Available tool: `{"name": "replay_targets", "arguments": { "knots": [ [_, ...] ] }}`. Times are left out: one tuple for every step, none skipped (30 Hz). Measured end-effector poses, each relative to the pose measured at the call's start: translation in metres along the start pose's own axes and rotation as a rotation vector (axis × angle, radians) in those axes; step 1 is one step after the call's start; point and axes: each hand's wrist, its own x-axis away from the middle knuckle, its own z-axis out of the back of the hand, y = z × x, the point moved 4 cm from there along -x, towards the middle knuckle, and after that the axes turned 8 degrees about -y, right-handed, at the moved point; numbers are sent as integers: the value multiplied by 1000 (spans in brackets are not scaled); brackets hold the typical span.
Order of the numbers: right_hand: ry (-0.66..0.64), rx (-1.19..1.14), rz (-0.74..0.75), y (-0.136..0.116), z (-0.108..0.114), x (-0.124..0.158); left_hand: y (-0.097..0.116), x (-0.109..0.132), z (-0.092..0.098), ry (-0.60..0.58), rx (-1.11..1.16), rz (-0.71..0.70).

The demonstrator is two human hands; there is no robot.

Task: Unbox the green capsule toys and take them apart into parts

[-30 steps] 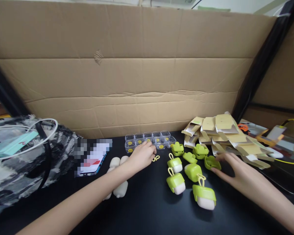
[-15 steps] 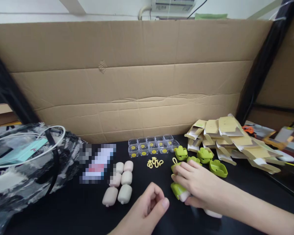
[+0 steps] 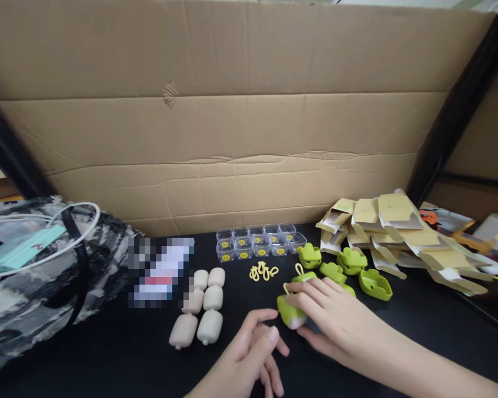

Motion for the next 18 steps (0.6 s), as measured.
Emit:
{"name": "replay_targets", "arguments": {
  "knots": [
    [-4,20,-15,0,-2,0,0,0,0,1,3,-4],
    [-5,45,-31,0,-3,1,0,0,1,1,7,-7],
    [-8,67,-32,0,-3,1,0,0,1,0,9,-5],
    [-12,77,-19,-2,-3,2,1,0,1,-1,7,3],
    [-11,71,0,-4,-1,4,3,1,1,-3,1,20],
    [-4,46,24,-6,1,5,6,2,1,-3,-6,43],
    [9,8,45,-8,4,7,8,3,1,-5,-13,75],
    [36,-37,61,-10,8,9,10,5,1,-12,-11,116],
    [71,-85,69,-12,13,10,11,6,0,-23,11,162],
    [107,-138,72,-14,17,12,11,7,-3,-51,54,206],
    [132,-201,74,-15,20,13,10,8,-6,-101,115,235],
    [142,-270,73,-17,23,14,9,9,-10,-170,180,245],
    [137,-342,74,-18,24,15,8,9,-15,-239,237,234],
    [117,-412,70,-19,24,15,7,9,-18,-292,278,204],
    [93,-467,61,-20,24,16,6,10,-20,-319,291,163],
    [69,-504,54,-20,23,16,5,10,-20,-314,278,120],
    [46,-524,46,-20,23,16,4,10,-19,-283,255,85],
    [31,-536,44,-20,23,17,3,11,-19,-248,228,59]
  ]
}}
